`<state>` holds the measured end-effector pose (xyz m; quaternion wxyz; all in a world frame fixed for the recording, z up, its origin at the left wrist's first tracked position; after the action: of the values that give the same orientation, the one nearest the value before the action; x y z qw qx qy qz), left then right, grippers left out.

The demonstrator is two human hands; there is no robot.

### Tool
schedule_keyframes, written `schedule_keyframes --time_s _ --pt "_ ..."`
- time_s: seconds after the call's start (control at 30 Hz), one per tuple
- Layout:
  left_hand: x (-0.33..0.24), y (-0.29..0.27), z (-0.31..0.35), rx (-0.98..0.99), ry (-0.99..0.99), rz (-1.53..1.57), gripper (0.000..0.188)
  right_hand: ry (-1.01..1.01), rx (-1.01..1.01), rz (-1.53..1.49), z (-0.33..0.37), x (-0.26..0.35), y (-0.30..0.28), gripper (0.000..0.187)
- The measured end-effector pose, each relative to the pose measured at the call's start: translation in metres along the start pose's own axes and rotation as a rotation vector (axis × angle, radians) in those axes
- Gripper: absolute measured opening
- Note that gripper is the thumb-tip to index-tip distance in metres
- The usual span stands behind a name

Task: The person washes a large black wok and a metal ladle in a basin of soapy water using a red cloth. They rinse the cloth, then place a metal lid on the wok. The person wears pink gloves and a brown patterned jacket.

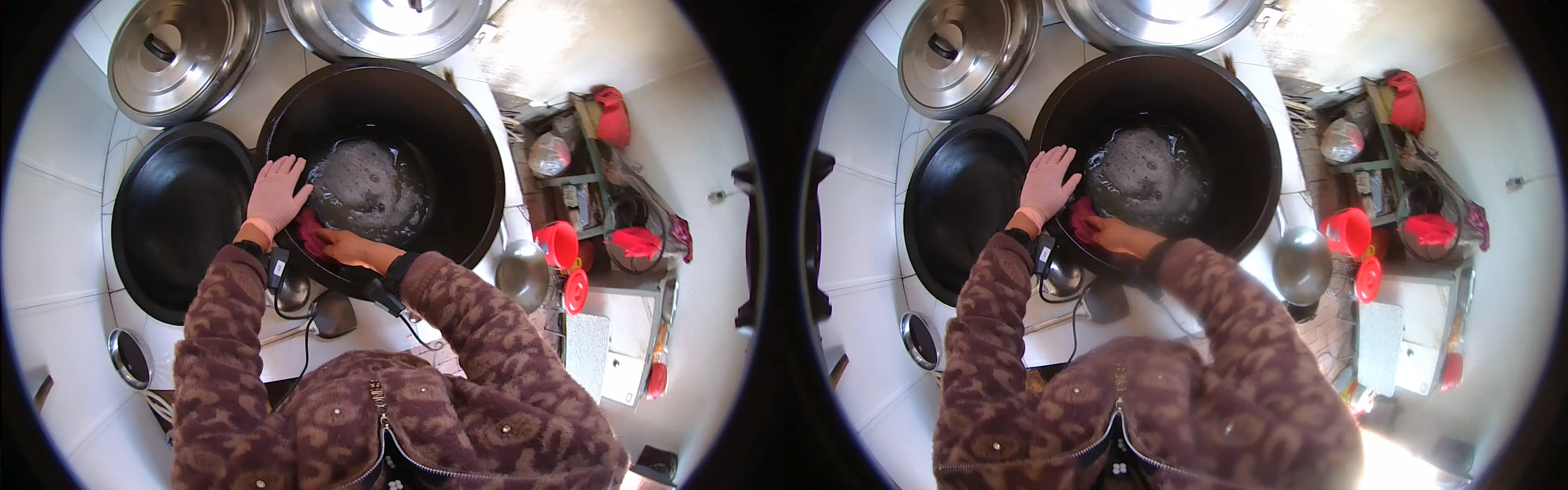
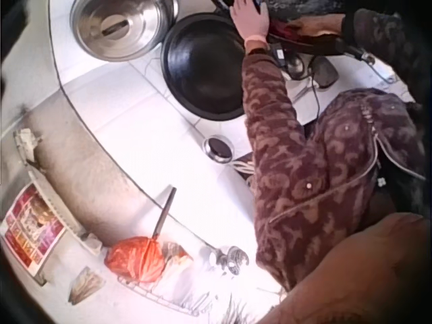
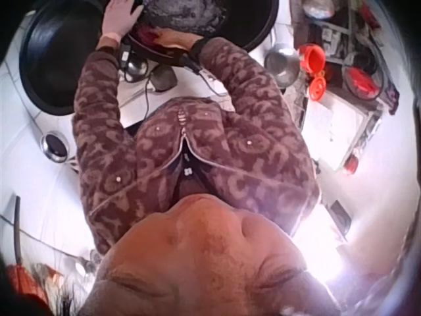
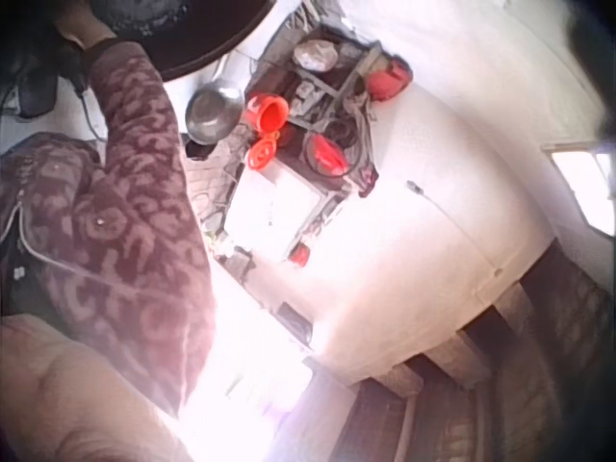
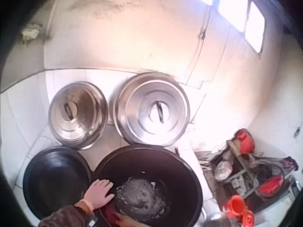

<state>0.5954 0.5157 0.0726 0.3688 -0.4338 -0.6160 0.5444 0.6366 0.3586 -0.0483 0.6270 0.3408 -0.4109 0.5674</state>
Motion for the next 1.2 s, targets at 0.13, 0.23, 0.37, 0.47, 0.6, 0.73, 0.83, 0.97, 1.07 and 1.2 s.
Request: schedule_keyframes --time_s 0.13,0.23,0.37,0.47,0.6,0.73,0.83,0.97,1.07,1.2 --pt "0.000 -0.003 -0.003 0.028 -0.013 0.016 0.054 0.026 0.480 0.620 -0.008 -0.087 -0.025 0.050" --pt "0.001 -0.005 -0.005 0.048 -0.015 0.023 0.052 0.209 0.569 1.001 0.007 -0.137 -0.074 0.044" --pt "0.001 -0.004 -0.007 0.074 -0.030 0.024 0.051 0.226 0.254 1.131 -0.011 -0.137 -0.161 0.032" --pt "0.002 -0.003 -0.008 0.115 -0.051 0.044 0.050 0.091 0.101 1.452 -0.046 -0.118 -0.200 0.033" --pt "0.003 0.000 -0.009 0.160 -0.050 0.013 0.050 0.049 -0.161 1.487 -0.077 -0.108 -0.241 0.043" --pt "0.002 -0.001 -0.009 0.152 -0.038 -0.005 0.050 0.105 -0.282 1.533 -0.063 -0.122 -0.245 0.046" --pt "0.001 -0.002 -0.009 0.136 -0.040 0.014 0.050 0.198 -0.164 1.469 -0.032 -0.134 -0.225 0.046" --pt "0.001 -0.004 -0.009 0.102 -0.037 0.048 0.050 0.338 0.194 1.377 0.009 -0.134 -0.176 0.043" --pt "0.002 -0.004 -0.007 0.097 -0.044 0.063 0.051 0.320 0.437 1.223 0.023 -0.122 -0.124 0.044" --pt "0.001 -0.003 -0.008 0.077 -0.035 0.066 0.051 0.213 0.489 1.012 0.016 -0.111 -0.061 0.046"
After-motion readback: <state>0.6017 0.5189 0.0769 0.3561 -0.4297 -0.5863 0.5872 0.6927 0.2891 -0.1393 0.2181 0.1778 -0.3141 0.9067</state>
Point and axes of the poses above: each hand's wrist, its own z-axis away from the middle knuckle, its own y-axis out of the palm, x = y × z, the point moved 5 cm from there along -z, towards the middle knuckle, and after that the axes turned 14 degrees about -z, right-handed, at the moved point
